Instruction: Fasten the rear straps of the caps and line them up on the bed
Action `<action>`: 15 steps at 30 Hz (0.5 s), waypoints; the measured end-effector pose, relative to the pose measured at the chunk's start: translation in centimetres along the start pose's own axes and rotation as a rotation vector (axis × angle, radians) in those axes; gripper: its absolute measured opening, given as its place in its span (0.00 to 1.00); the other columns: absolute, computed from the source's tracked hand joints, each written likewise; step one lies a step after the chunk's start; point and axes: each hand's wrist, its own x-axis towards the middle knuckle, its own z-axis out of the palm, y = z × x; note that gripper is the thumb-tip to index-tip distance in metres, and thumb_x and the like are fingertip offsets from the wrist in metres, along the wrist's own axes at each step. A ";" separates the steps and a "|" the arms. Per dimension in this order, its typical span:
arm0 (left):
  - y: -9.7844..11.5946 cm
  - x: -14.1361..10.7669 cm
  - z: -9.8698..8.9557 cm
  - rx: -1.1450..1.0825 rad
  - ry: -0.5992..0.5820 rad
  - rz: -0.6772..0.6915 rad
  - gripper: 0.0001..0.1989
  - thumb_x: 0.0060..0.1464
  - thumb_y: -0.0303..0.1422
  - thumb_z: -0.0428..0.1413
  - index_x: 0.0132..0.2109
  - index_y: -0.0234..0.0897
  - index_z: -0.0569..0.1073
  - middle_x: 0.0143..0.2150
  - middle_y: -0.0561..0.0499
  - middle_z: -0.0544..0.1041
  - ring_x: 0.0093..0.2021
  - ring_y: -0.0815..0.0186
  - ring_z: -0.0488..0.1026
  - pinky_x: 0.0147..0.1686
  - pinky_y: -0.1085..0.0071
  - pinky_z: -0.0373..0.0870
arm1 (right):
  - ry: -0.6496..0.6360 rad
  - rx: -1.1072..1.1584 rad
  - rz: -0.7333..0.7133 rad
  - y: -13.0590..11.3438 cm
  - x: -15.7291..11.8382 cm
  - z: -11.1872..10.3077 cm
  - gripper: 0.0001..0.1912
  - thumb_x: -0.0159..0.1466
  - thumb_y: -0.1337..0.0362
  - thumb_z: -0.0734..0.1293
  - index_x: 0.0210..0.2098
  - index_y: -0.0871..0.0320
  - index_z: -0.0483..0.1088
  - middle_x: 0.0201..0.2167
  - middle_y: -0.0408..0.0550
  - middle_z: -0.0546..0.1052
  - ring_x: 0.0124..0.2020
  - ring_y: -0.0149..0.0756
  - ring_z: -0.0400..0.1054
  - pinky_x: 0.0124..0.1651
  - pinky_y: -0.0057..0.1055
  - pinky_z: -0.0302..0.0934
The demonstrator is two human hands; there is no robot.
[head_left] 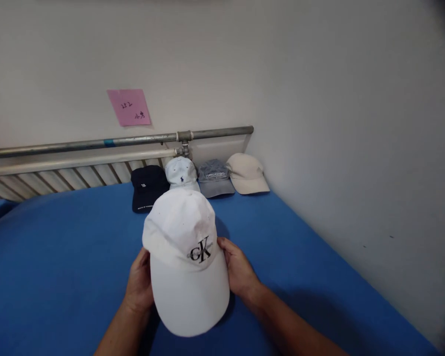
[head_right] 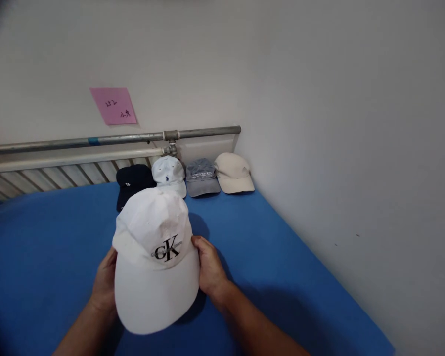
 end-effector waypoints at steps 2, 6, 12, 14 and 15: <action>0.2 0.1 0.1 -0.031 0.002 0.024 0.12 0.60 0.34 0.53 0.39 0.37 0.81 0.34 0.50 0.83 0.44 0.55 0.79 0.53 0.58 0.71 | 0.006 0.019 0.014 -0.2 0.1 0.0 0.05 0.53 0.61 0.68 0.25 0.56 0.72 0.21 0.40 0.77 0.27 0.36 0.68 0.36 0.32 0.62; 0.3 0.0 0.2 -0.039 -0.215 -0.002 0.18 0.58 0.41 0.56 0.47 0.32 0.80 0.40 0.43 0.83 0.50 0.49 0.77 0.57 0.55 0.67 | 0.024 0.031 0.042 -0.3 0.2 0.1 0.09 0.56 0.61 0.65 0.29 0.58 0.76 0.25 0.45 0.80 0.33 0.41 0.73 0.42 0.36 0.65; -0.1 0.1 -0.1 -0.025 -0.230 -0.164 0.16 0.63 0.27 0.49 0.49 0.28 0.80 0.46 0.39 0.81 0.47 0.54 0.79 0.61 0.59 0.63 | 0.032 0.010 0.010 0.7 1.0 -0.7 0.07 0.56 0.60 0.68 0.28 0.57 0.75 0.26 0.44 0.81 0.33 0.39 0.73 0.44 0.36 0.65; -0.3 0.3 0.1 -0.039 -0.185 -0.174 0.16 0.64 0.30 0.49 0.48 0.29 0.80 0.45 0.39 0.81 0.48 0.52 0.78 0.61 0.57 0.63 | 0.028 -0.007 -0.037 1.1 1.2 -1.1 0.06 0.56 0.59 0.69 0.27 0.55 0.74 0.25 0.41 0.80 0.31 0.36 0.72 0.43 0.34 0.64; -0.3 0.3 0.3 -0.049 -0.166 -0.174 0.17 0.63 0.32 0.50 0.48 0.29 0.81 0.44 0.39 0.82 0.48 0.51 0.78 0.60 0.56 0.63 | 0.012 -0.021 -0.060 1.3 1.3 -1.2 0.07 0.56 0.58 0.69 0.27 0.55 0.74 0.25 0.40 0.80 0.31 0.35 0.72 0.42 0.34 0.64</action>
